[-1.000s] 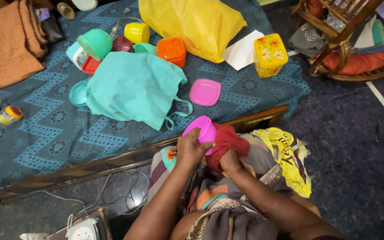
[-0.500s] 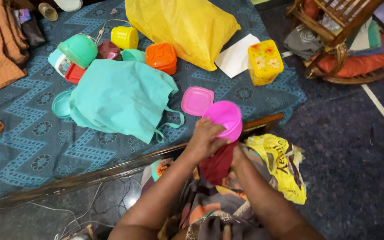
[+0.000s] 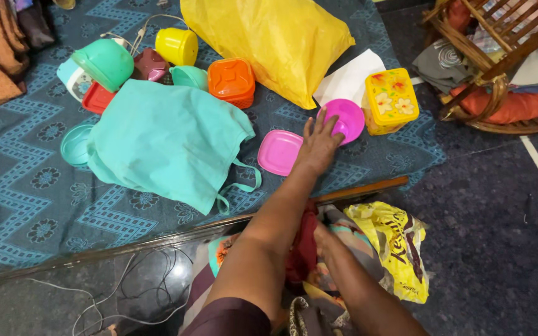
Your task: The person wipes several plastic containers and their lids with a red cloth, handling each item one at a time and placing them on the bed.
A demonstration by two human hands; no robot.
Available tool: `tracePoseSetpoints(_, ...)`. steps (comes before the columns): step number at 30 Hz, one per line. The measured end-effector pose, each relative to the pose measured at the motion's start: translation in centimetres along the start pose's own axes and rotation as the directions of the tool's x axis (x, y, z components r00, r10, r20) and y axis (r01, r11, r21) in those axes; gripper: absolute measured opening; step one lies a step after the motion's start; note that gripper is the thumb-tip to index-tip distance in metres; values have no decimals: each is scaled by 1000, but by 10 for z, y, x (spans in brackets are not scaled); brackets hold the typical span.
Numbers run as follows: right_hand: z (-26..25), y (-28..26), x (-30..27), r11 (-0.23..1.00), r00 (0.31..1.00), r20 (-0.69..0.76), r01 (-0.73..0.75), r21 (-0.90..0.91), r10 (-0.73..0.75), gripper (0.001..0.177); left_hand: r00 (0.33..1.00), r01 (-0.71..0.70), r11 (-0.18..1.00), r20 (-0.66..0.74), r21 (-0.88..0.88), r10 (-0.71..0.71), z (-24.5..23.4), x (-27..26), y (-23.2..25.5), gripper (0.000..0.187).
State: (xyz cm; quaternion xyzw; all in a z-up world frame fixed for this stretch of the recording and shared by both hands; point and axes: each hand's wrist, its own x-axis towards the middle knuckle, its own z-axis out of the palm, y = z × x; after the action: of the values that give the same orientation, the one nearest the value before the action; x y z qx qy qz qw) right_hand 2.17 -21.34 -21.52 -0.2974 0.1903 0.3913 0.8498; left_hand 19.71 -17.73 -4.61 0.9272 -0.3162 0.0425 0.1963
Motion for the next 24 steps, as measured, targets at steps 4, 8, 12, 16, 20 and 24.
tracePoseSetpoints(4, -3, 4, 0, 999, 999, 25, -33, 3, 33, 46, 990, -30, 998, -142, -59, 21, -16, -12, -3, 57)
tracePoseSetpoints(8, -3, 7, 0, 998, 997, 56, -57, -4, 58, 47, 950, 266, 949, -123, -169, -288, -33, -55, -12, 84)
tracePoseSetpoints(12, -2, 8, -2, 998, 995, 65, -69, -13, 70, 47, 919, 394, 918, 11, -53, -394, -18, -96, -34, 74)
tracePoseSetpoints(16, 2, 6, -6, 998, 997, 50, -59, -13, 60, 48, 967, 250, 966, -65, 63, -246, 10, -116, -54, 50)
tracePoseSetpoints(20, 6, 0, -14, 999, 999, -25, -36, 14, 36, 47, 950, 288, 946, -84, -149, -302, 3, -132, -73, 34)
tracePoseSetpoints(24, 3, -6, -22, 988, 988, 63, 146, -45, -143, 41, 763, 176, 574, -257, -800, -593, -35, -166, -90, 33)
